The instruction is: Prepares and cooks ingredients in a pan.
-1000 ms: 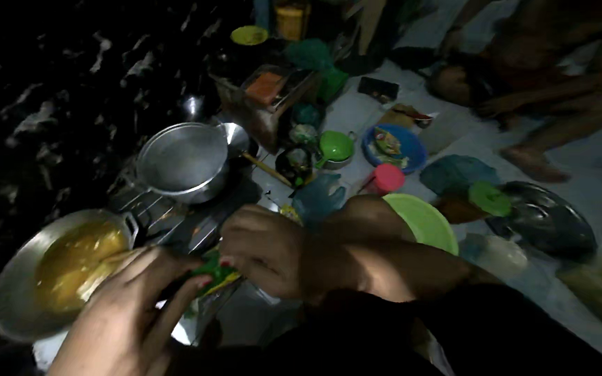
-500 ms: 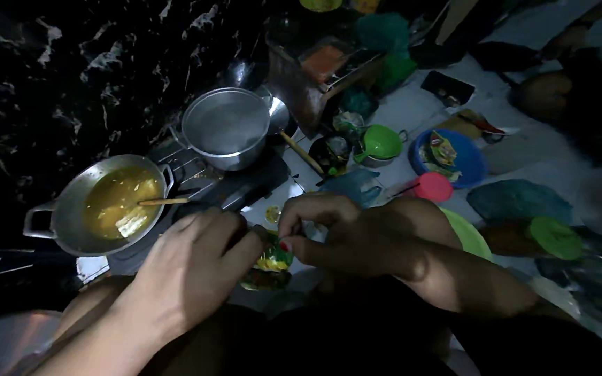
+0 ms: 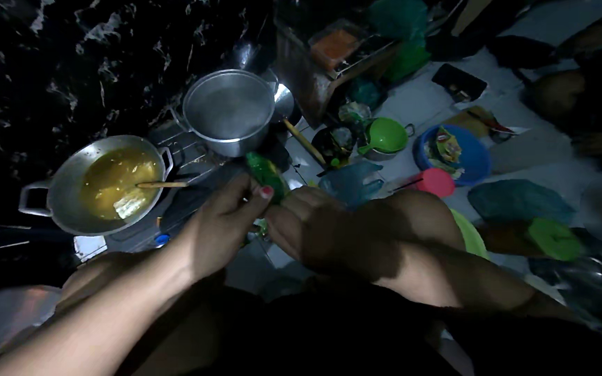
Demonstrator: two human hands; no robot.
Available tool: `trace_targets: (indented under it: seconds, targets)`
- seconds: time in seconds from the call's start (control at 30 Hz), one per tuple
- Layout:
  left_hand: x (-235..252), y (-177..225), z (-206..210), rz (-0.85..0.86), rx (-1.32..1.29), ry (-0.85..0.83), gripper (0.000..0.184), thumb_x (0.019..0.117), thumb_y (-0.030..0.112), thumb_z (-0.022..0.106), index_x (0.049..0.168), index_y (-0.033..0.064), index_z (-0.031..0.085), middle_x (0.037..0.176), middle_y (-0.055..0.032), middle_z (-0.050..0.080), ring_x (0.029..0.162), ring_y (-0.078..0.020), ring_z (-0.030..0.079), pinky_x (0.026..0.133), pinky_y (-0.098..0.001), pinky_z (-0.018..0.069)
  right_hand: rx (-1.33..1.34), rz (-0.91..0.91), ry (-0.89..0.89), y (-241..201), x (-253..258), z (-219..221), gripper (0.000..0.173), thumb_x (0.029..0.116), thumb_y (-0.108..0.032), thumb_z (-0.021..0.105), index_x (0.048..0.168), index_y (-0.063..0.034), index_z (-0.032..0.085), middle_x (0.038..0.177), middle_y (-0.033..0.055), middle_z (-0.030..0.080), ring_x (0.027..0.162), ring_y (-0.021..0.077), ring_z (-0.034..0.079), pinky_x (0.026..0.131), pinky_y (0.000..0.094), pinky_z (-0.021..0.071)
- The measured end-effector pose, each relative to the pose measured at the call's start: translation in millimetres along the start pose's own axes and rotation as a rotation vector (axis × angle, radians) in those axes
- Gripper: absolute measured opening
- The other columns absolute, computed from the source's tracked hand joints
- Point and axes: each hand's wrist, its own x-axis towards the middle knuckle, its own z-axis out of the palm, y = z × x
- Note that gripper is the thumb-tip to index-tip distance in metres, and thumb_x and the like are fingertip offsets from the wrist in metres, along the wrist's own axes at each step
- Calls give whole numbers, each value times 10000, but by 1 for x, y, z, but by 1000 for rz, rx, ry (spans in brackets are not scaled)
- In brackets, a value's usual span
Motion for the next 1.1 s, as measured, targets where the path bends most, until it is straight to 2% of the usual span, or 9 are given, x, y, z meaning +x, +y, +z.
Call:
trace_targets:
  seconds: [0.13,0.23,0.3,0.37,0.43,0.5,0.6,0.93,1.1]
  targets:
    - [8,0,4,18,106,55,163,1070,168,497,978,93,609,700,13,589,576,-50,549,530,-212,463,-53,-116,22,-5,2,7,201,999,-69,520,887,-31,683,726,85,649,675,234,650,652,345,543]
    - [9,-3,3,54,99,24,164,1069,142,490,970,93,612,707,7,600,590,-53,568,548,-216,486,7,-50,14,-2,2,6,238,992,-163,531,834,-81,689,716,53,648,693,211,645,653,338,517]
    - [10,-4,1,52,36,-12,150,1072,142,485,994,95,605,781,5,626,676,-51,621,629,-226,543,171,59,91,7,3,-1,286,969,-264,551,796,-94,703,710,35,665,705,165,651,659,309,527]
    - [10,-5,-2,75,-11,-23,144,1076,153,480,1008,103,598,864,-5,638,770,-71,662,723,-262,591,258,163,143,17,4,-10,269,955,-250,559,826,-62,703,759,53,670,747,156,651,669,292,540]
    - [8,-4,-4,117,3,19,146,1062,159,484,985,133,605,828,9,622,722,-71,623,666,-250,551,268,260,131,25,8,-16,193,931,-185,595,954,-40,720,891,80,698,870,187,663,746,310,555]
    - [3,-1,-5,155,12,52,147,1044,142,493,968,156,619,785,34,602,668,-46,585,593,-207,504,339,351,31,27,12,-20,257,906,-184,627,1106,-49,716,1039,79,677,999,191,630,820,321,542]
    - [2,1,-7,194,7,72,177,1030,120,491,943,173,636,757,52,589,612,-25,540,517,-171,431,394,385,-8,24,13,-20,308,891,-187,664,1165,-46,679,1095,82,656,1025,173,624,837,306,549]
    - [6,2,-6,152,-81,54,193,1029,64,482,923,140,625,804,27,608,657,-35,573,570,-171,493,391,451,13,23,11,-14,175,909,-191,725,1011,-53,689,1036,85,652,943,159,643,813,290,567]
    - [7,1,-2,124,-104,58,230,995,33,470,880,140,638,742,43,581,611,-26,523,549,-165,441,455,529,-108,24,13,-17,114,913,-150,734,976,-68,685,979,66,620,952,186,615,813,338,543]
